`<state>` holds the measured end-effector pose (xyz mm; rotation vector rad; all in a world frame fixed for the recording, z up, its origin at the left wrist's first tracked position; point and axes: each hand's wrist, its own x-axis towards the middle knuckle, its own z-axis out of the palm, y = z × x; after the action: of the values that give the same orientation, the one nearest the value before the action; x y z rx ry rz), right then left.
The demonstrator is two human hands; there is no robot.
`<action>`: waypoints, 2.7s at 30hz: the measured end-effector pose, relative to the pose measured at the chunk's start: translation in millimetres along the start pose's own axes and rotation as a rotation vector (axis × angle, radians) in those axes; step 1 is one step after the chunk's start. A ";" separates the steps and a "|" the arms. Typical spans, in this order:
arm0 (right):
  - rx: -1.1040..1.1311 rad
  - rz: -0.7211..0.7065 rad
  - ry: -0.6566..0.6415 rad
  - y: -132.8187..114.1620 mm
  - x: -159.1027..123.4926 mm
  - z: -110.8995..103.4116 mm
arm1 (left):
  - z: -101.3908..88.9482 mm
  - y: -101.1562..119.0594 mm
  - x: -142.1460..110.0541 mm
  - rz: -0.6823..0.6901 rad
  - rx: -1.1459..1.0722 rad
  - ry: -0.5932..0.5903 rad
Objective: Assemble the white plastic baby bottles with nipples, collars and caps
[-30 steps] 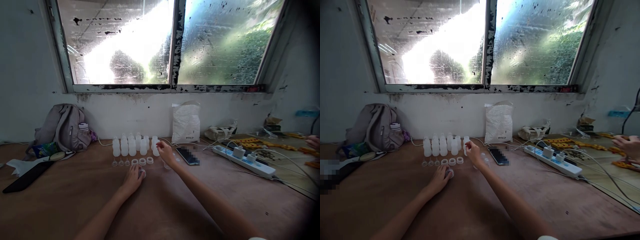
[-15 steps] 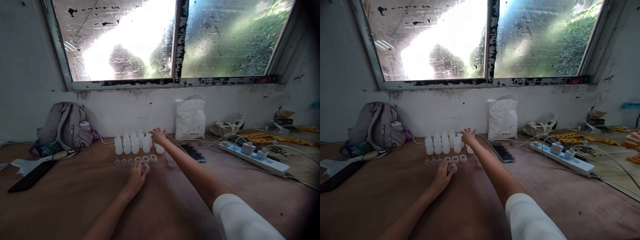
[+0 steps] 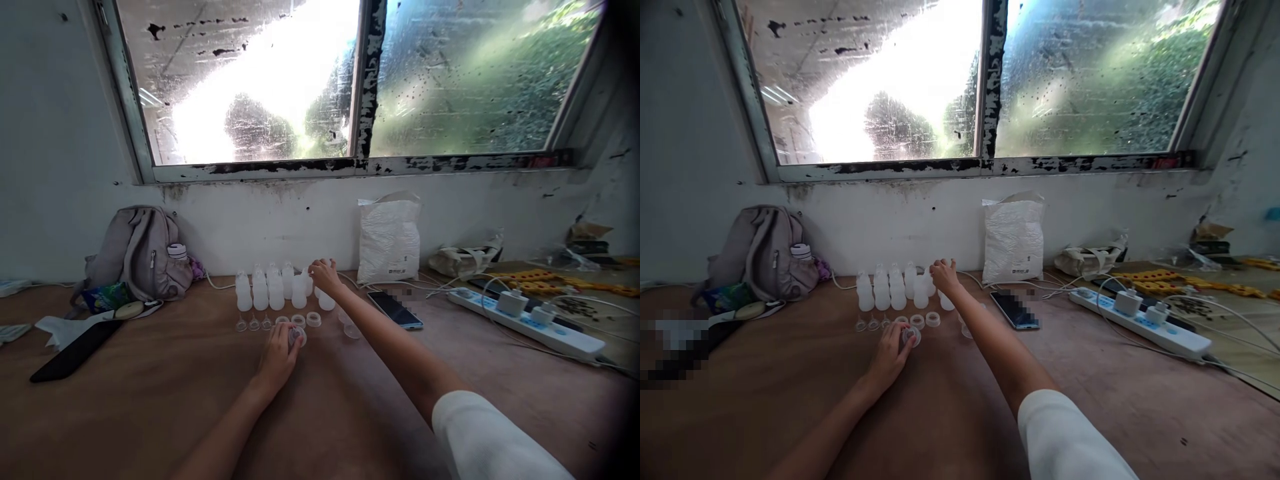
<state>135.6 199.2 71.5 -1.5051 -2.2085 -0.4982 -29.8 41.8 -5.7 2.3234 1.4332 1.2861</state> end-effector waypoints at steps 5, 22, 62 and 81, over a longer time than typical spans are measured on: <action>0.001 -0.034 0.144 3.1 -6.7 -30.1 | -0.1 -0.4 -0.4 0.012 -0.018 0.008; 0.785 -0.136 0.350 -42.4 -161.8 -79.6 | 3.7 -3.3 1.5 -0.168 -0.276 0.043; 1.204 -0.005 -0.155 -78.6 -181.0 -39.5 | -15.4 37.0 -2.0 0.049 -0.427 0.111; 1.149 -0.029 -0.139 -78.2 -183.1 -34.8 | -14.7 31.8 -5.1 0.094 -0.398 0.044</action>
<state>127.0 10.4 -0.1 -0.8539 -1.9678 0.7885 -19.8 16.0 16.3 2.1243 0.9746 1.4956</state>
